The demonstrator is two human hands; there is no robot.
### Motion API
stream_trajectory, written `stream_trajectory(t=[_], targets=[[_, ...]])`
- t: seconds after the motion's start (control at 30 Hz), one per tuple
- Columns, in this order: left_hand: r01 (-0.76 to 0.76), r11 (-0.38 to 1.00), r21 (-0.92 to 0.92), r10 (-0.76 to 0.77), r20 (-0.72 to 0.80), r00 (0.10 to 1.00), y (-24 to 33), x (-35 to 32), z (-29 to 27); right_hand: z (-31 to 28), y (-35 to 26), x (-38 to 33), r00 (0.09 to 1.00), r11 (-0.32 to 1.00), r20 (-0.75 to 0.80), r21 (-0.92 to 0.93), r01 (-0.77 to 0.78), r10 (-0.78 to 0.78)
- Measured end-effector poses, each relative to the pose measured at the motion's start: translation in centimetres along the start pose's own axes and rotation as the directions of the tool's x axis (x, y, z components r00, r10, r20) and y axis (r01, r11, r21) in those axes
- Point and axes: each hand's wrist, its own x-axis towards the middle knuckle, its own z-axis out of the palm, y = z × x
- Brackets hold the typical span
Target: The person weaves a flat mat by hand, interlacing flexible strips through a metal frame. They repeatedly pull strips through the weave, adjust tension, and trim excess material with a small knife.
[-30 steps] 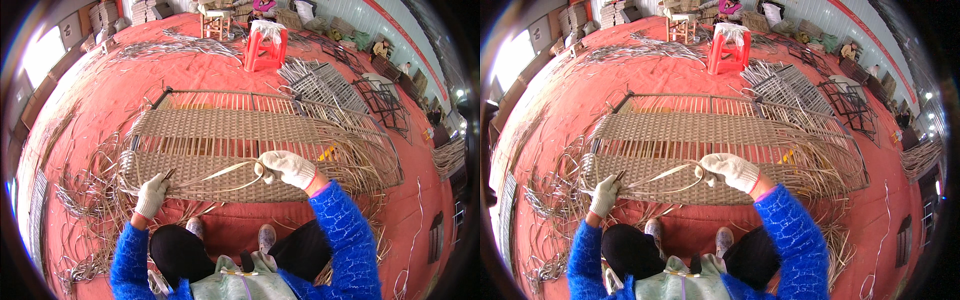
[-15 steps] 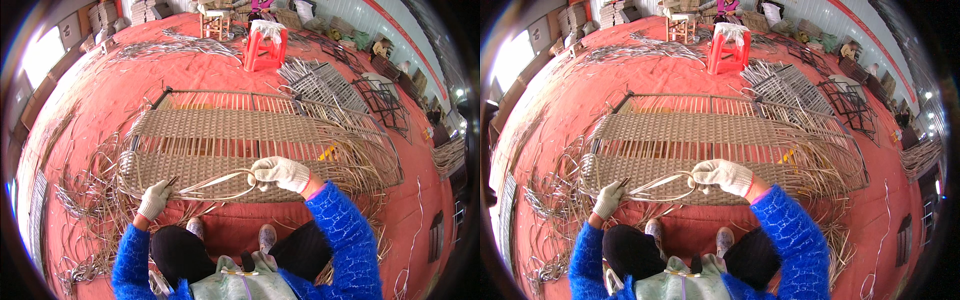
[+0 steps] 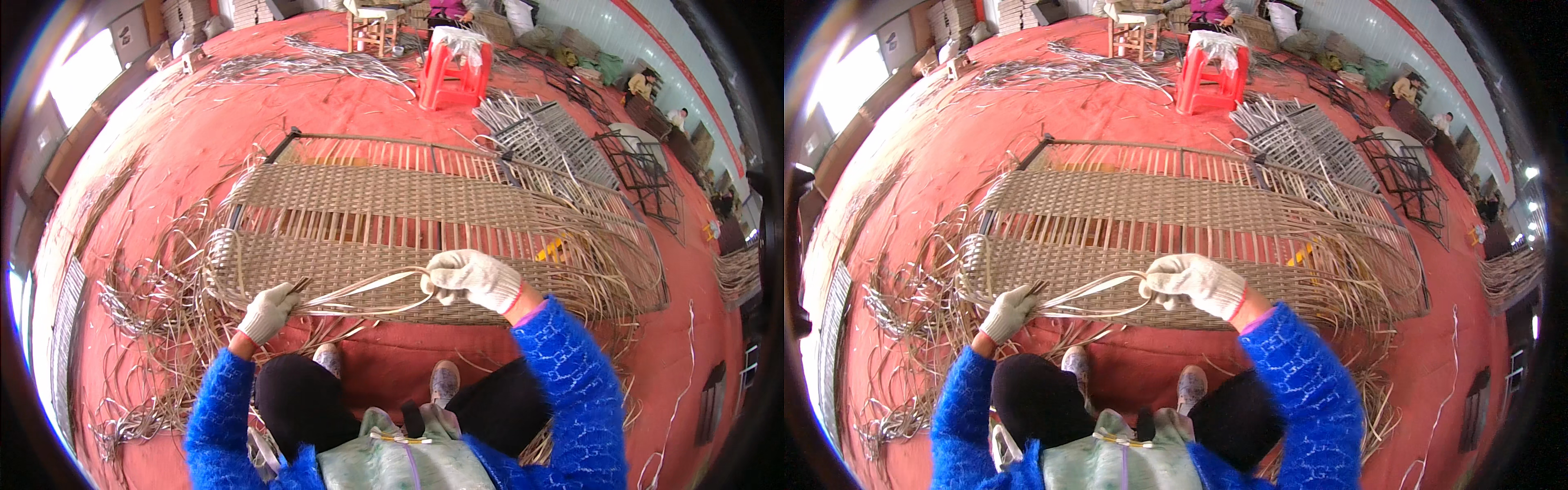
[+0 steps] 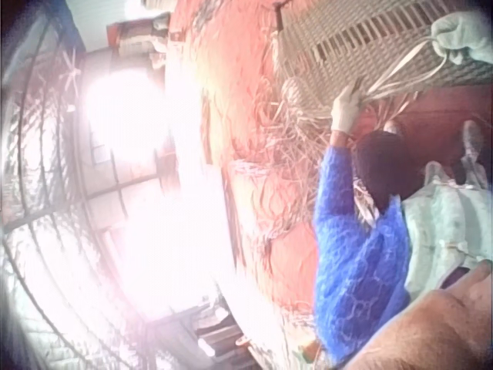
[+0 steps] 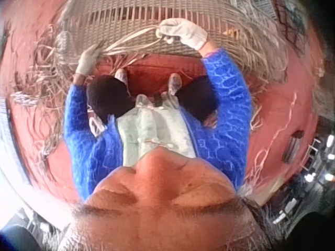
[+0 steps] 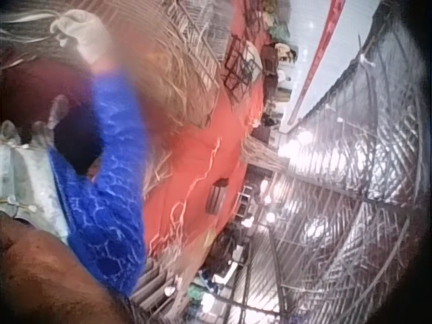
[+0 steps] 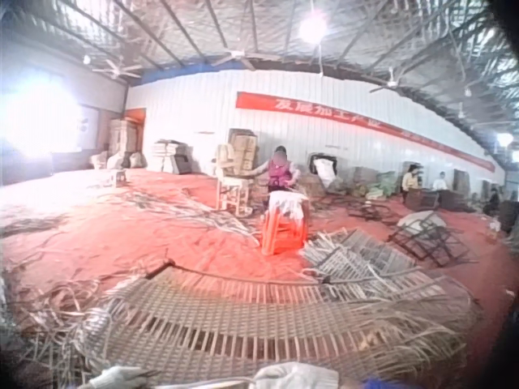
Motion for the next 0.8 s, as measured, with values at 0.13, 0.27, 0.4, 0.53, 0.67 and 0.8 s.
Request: stream_trajectory(t=[0.13,0.27,0.4,0.53,0.67,0.8], targets=[[0.040,0.995,-0.088,-0.037,0.033,0.999,-0.2,0.5,-0.4,-0.2,-0.4,-0.4,0.999,0.998,-0.026,0.047,0.034,-0.033],[-0.008,0.985,-0.173,-0.001,-0.047,0.999,-0.3,1.5,-0.6,-0.4,-0.5,-0.5,0.995,0.995,-0.057,0.045,0.088,-0.085],[0.036,0.991,-0.131,-0.044,-0.054,0.998,-0.2,2.0,-1.4,-0.3,-0.6,-0.4,0.991,0.990,-0.038,0.039,0.133,-0.131],[-0.062,0.998,0.027,0.065,-0.161,0.985,1.2,3.1,-2.6,0.2,-0.9,-0.3,0.977,0.976,-0.104,0.095,0.196,-0.187],[0.133,0.898,0.419,-0.129,-0.040,0.991,5.3,5.6,-5.1,1.0,-1.3,0.6,0.967,0.968,-0.211,0.175,0.180,-0.142],[-0.108,0.757,0.645,0.443,-0.385,0.809,12.0,5.9,-4.1,2.2,-1.5,1.5,0.943,0.949,-0.247,0.164,0.269,-0.224]])
